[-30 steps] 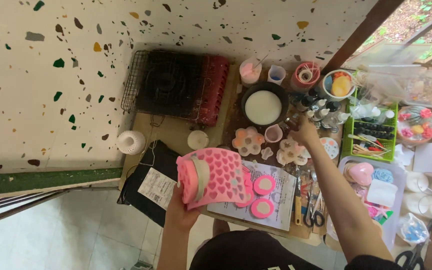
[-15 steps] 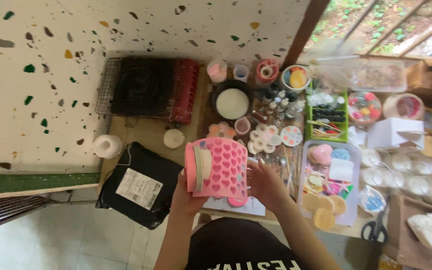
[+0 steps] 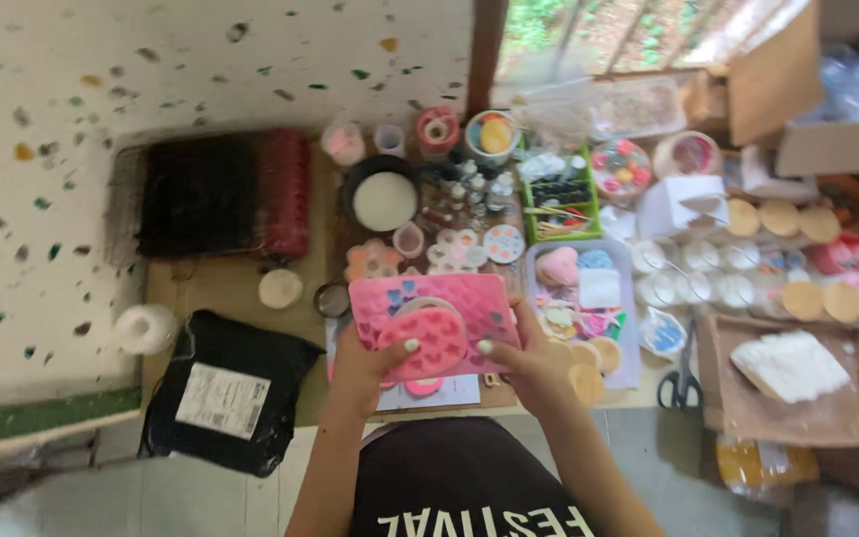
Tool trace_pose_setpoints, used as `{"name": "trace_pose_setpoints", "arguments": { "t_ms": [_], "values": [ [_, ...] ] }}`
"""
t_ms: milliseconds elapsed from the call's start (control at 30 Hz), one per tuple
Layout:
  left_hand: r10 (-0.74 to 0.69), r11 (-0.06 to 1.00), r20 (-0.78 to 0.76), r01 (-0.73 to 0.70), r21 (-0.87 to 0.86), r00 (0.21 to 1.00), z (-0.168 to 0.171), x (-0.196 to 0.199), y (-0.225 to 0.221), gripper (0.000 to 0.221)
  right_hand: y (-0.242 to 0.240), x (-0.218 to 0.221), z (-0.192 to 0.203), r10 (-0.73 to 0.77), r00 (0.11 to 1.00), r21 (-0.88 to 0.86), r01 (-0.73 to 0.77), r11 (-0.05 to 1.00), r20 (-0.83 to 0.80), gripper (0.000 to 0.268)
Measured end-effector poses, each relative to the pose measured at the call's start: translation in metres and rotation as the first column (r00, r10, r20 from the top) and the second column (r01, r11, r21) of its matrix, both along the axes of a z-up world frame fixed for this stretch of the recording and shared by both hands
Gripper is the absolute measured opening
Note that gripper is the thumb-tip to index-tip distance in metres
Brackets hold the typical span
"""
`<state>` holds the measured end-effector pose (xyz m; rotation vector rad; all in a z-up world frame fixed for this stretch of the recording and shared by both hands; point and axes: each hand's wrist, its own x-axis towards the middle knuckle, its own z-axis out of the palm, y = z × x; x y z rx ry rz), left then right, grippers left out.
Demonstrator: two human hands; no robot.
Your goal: Whipping and mixing pink candle wax in a cup using a spoon for decorative candle production.
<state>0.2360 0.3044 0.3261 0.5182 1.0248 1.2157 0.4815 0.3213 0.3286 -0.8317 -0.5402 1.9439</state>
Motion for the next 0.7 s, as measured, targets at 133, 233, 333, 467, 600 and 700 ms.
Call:
{"name": "trace_pose_setpoints", "arguments": {
  "t_ms": [133,233,333,467,600,700],
  "values": [
    [-0.115,0.993,-0.226,0.103,-0.062,0.967,-0.001,0.031,0.008,0.055,-0.019,0.009,-0.006,-0.174,0.903,0.104,0.145,0.984,0.392,0.075],
    [-0.205,0.978,-0.255,0.185,-0.102,0.945,-0.007,0.047,0.003,0.054,-0.04,0.02,-0.022,-0.217,0.887,0.041,0.22,0.975,0.407,0.066],
    [-0.3,0.953,-0.222,0.283,-0.105,0.928,-0.006,0.058,0.01,0.053,-0.05,0.032,-0.022,-0.232,0.937,-0.087,0.262,0.961,0.26,0.058],
    [-0.489,0.872,-0.141,0.477,-0.111,0.861,-0.013,0.065,0.008,0.053,-0.07,0.035,-0.001,-0.31,0.947,-0.152,0.32,0.935,0.086,0.06],
    [-0.605,0.793,-0.037,0.597,-0.123,0.795,-0.032,0.077,0.006,0.058,-0.105,0.042,-0.03,-0.447,0.884,-0.128,0.463,0.877,0.136,0.061],
    [-0.685,0.718,0.047,0.685,-0.123,0.727,-0.036,0.086,-0.001,0.059,-0.143,0.046,-0.062,-0.517,0.847,-0.264,0.53,0.805,0.123,0.054]
  ]
}}
